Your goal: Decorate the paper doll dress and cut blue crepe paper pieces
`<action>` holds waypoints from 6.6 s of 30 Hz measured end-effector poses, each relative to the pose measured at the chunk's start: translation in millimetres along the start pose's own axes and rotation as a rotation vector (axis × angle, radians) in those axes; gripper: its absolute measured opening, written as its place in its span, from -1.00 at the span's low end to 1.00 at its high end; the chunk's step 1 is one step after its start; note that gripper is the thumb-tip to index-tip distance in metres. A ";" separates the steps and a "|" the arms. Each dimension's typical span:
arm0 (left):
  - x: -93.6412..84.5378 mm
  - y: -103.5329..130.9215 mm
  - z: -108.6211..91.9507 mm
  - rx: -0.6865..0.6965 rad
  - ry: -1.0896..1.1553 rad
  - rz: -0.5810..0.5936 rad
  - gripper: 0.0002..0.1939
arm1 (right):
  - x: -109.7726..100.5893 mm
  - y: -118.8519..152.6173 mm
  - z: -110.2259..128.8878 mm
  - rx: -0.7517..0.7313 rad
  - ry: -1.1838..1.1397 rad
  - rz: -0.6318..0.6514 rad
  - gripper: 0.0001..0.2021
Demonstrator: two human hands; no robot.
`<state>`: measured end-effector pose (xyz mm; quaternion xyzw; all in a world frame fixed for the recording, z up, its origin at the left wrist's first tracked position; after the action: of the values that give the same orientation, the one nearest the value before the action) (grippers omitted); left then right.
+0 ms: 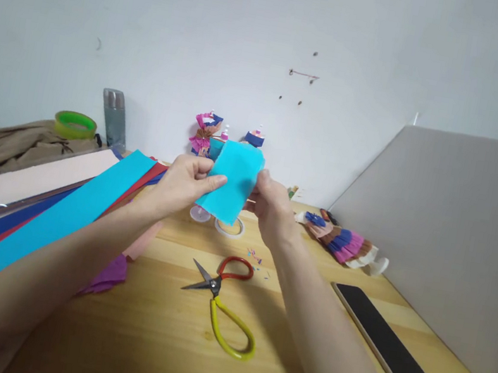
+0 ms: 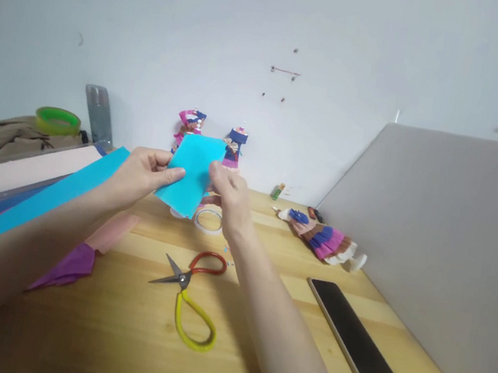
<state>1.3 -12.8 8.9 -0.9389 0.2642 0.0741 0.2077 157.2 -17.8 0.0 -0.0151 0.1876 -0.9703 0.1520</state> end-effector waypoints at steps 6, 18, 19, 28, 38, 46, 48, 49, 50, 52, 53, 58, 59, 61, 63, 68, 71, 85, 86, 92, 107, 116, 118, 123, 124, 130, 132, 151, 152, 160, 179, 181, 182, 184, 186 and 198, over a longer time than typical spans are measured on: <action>4.8 1.8 -4.9 0.028 0.055 0.019 -0.59 | 1.5 6.0 11.0 -0.122 0.015 -0.115 -0.63; 0.3 2.9 -0.6 -0.051 0.193 0.099 -0.50 | 3.0 4.1 9.8 -0.094 0.017 -0.046 -0.69; 0.8 2.5 -0.3 -0.052 0.220 0.100 -0.52 | 3.5 4.0 9.6 -0.086 0.020 -0.038 -0.69; -2.8 3.1 1.9 -0.052 0.295 -0.086 -0.56 | 5.4 6.8 14.1 -0.121 0.117 -0.125 -0.67; -3.4 6.1 -4.4 -0.037 0.312 -0.123 -0.58 | 18.0 15.7 22.7 -0.355 0.233 -0.124 -0.79; -1.8 7.4 -7.5 -0.008 0.276 -0.103 -0.62 | 10.7 15.4 16.6 -0.388 0.306 -0.224 -0.88; -2.6 8.7 -10.3 0.012 0.228 -0.138 -0.61 | 10.3 16.3 17.6 -0.397 0.317 -0.251 -0.89; -3.5 9.6 -11.9 0.021 0.206 -0.170 -0.58 | 9.9 16.6 18.1 -0.395 0.318 -0.263 -0.89; -4.3 10.5 -13.6 0.031 0.185 -0.202 -0.54 | 9.4 16.7 18.4 -0.389 0.316 -0.271 -0.89; -4.5 11.5 -17.6 0.063 0.138 -0.239 -0.46 | 8.7 16.6 18.6 -0.371 0.304 -0.275 -0.88; -3.7 11.4 -19.6 0.085 0.114 -0.234 -0.43 | 8.5 16.5 18.5 -0.362 0.295 -0.271 -0.88; -2.8 9.9 -21.6 0.178 0.067 -0.232 -0.45 | 9.6 16.5 18.3 -0.334 0.264 -0.253 -0.88; -3.5 9.9 -21.3 0.186 0.055 -0.244 -0.52 | 10.0 16.7 18.4 -0.334 0.261 -0.251 -0.87; -4.3 10.1 -20.8 0.186 0.008 -0.261 -0.67 | 10.6 17.0 18.6 -0.336 0.258 -0.250 -0.87; -4.9 10.8 -20.5 0.172 -0.047 -0.280 -0.76 | 10.9 17.4 18.8 -0.338 0.263 -0.253 -0.86; -4.8 13.8 -23.7 0.188 -0.209 -0.347 -0.85 | 10.7 18.3 19.3 -0.374 0.316 -0.271 -0.90; -3.4 15.1 -26.5 0.219 -0.278 -0.360 -0.89 | 9.7 18.4 18.9 -0.392 0.363 -0.281 -0.92; -3.5 11.2 -21.0 0.255 -0.450 -0.355 -0.93 | 6.3 11.6 15.7 -0.315 0.407 -0.246 -0.92; -4.3 10.4 -20.2 0.253 -0.457 -0.351 -0.93 | 5.3 10.2 14.4 -0.304 0.404 -0.235 -0.92; -8.8 9.2 -28.0 0.276 -0.558 -0.331 -0.94 | 1.4 11.8 27.1 -0.405 0.651 -0.257 -0.97; -16.8 3.1 -13.7 -0.024 -0.133 -0.059 -0.82 | -2.4 -0.2 8.5 -0.046 0.135 -0.002 -0.79; -12.4 -0.1 2.4 -0.095 0.043 0.112 -0.58 | -2.4 -2.5 0.5 -0.039 0.079 0.004 -0.77; -9.6 -0.1 4.3 -0.121 0.024 0.128 -0.63 | -1.8 -3.7 -2.9 -0.049 0.071 0.016 -0.77; -7.4 0.1 1.9 -0.095 -0.009 0.076 -0.76 | -1.2 -3.7 -1.8 -0.080 0.047 0.017 -0.71; -7.9 0.0 1.2 -0.088 -0.017 0.061 -0.77 | -0.2 -3.0 -1.2 -0.071 0.035 0.017 -0.68; -11.2 -0.2 0.2 -0.084 -0.042 0.008 -0.74 | 18.0 0.1 -10.0 0.092 -0.002 0.182 -0.54; -12.2 -0.2 0.8 -0.089 -0.013 -0.004 -0.71 | 21.3 -0.1 -14.1 0.116 -0.033 0.216 -0.57; -11.9 -0.5 6.3 -0.164 0.147 0.031 -0.64 | 17.0 -3.7 -16.4 0.053 -0.071 0.157 -0.58; -12.1 0.0 5.8 -0.160 0.143 0.036 -0.63 | 17.0 -4.3 -16.6 0.045 -0.081 0.147 -0.60; -11.5 0.6 9.1 -0.220 0.156 0.118 -0.61 | 14.1 -3.9 -15.8 0.045 -0.072 0.115 -0.62; -17.5 -5.1 8.0 0.020 0.275 0.032 -0.72 | 13.2 -3.8 -16.2 0.062 -0.367 0.089 -0.72; -19.4 -4.6 5.9 0.052 0.218 0.031 -0.66 | 12.3 -4.5 -16.6 0.067 -0.385 0.078 -0.74; -19.8 -4.2 4.8 0.061 0.183 0.035 -0.63 | 12.1 -4.8 -17.0 0.069 -0.385 0.075 -0.75; -19.4 -3.5 3.4 0.056 0.122 0.050 -0.61 | 11.6 -5.3 -17.8 0.067 -0.378 0.072 -0.79; -18.8 -3.0 2.5 0.049 0.087 0.054 -0.67 | 10.6 -5.6 -18.6 0.058 -0.365 0.073 -0.82; -18.3 6.0 -17.7 0.031 -0.116 0.156 -0.83 | 11.4 -6.6 -16.1 0.000 -0.302 0.137 -0.88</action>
<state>-17.0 -16.5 27.3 -0.9063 0.3249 0.1403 0.2308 143.0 -9.6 -12.8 -0.1480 0.1632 -0.9443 0.2445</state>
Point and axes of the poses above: each hand's wrist, its own y-axis away from the middle knuckle, its own x-axis out of the palm, z = x × y, the point moved 5 cm from there along -y, towards the middle knuckle, and after that the axes turned 12 degrees about z, right-handed, at the moved point
